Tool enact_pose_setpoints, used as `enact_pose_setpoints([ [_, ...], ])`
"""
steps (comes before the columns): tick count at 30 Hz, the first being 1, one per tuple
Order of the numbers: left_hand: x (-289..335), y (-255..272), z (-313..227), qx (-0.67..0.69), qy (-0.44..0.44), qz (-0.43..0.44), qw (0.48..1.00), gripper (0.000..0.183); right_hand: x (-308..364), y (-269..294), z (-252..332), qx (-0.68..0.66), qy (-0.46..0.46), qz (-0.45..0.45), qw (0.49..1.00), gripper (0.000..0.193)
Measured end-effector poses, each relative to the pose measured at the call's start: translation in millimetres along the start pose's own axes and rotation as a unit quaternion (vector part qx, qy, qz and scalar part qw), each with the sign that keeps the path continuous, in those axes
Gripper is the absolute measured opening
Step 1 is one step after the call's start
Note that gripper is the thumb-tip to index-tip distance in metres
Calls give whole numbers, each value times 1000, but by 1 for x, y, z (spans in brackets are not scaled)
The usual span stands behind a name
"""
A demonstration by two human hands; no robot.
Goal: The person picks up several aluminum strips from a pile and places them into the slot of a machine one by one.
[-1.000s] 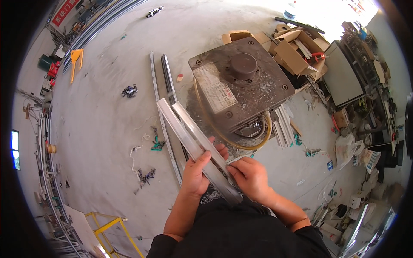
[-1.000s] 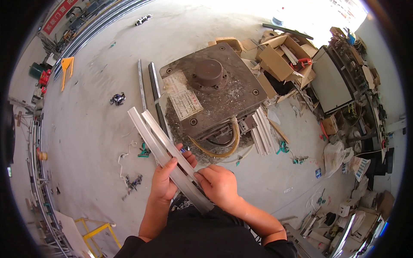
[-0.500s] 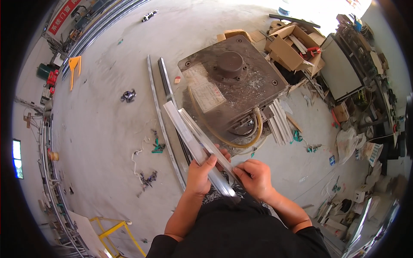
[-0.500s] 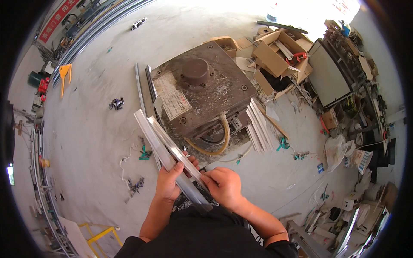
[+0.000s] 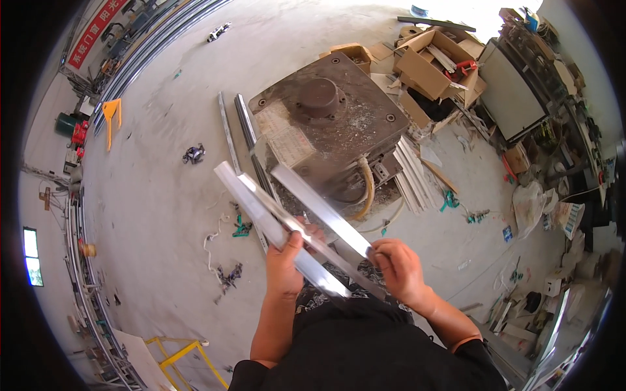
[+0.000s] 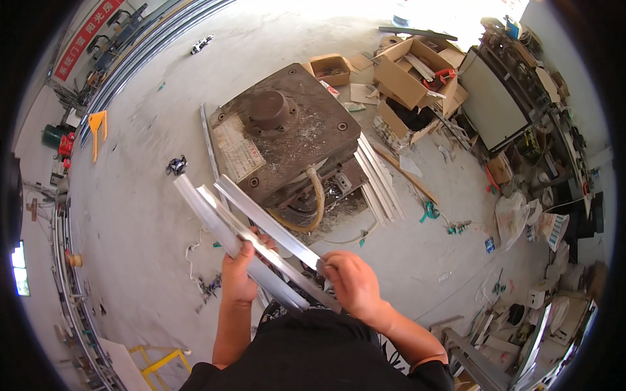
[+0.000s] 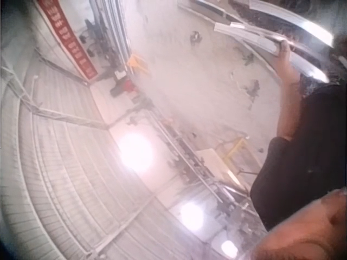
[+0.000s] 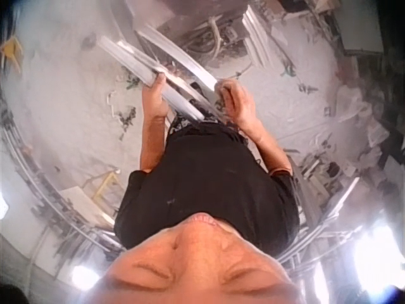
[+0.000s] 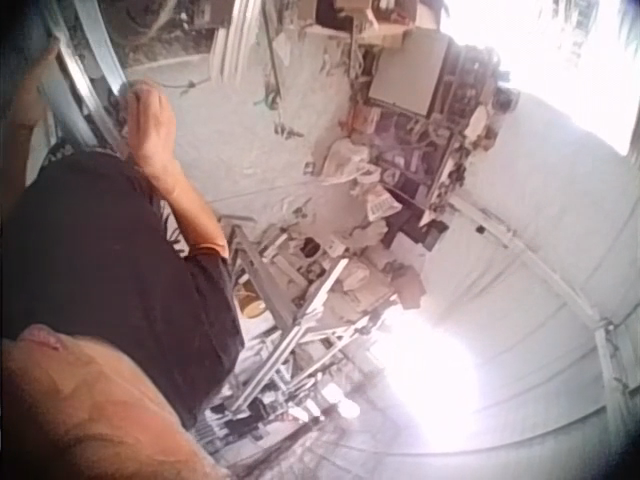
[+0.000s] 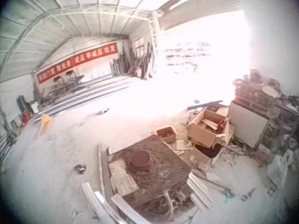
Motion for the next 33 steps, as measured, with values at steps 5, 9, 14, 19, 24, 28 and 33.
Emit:
enact_pose_setpoints([
  [5,-2,17,-24,50,-32,-61,996,33,84,47,-56,-190,-423,-1,886,12],
  [9,-5,35,-32,83,-45,-55,994,33,120,61,-79,-100,-452,21,886,15],
  [14,-6,27,-30,112,-61,-69,989,32,103,37,-103,16,-421,144,896,20],
  [19,-6,19,-24,100,-49,-71,991,32,74,30,-135,-10,-418,163,894,23],
  [24,2,19,-14,89,-46,-94,991,33,67,37,-148,-32,-404,175,897,24],
  [28,8,17,-6,86,-43,-111,989,33,66,41,-153,-56,-427,178,885,25],
  [33,10,14,6,99,-43,-114,988,33,94,10,-139,10,-441,98,892,23],
])
Point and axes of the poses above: each hand's wrist, its own x-axis away from the middle knuckle, its own y-axis out of the back of the hand, z = x × y, the point moved 4 cm from there along -x, towards the middle knuckle
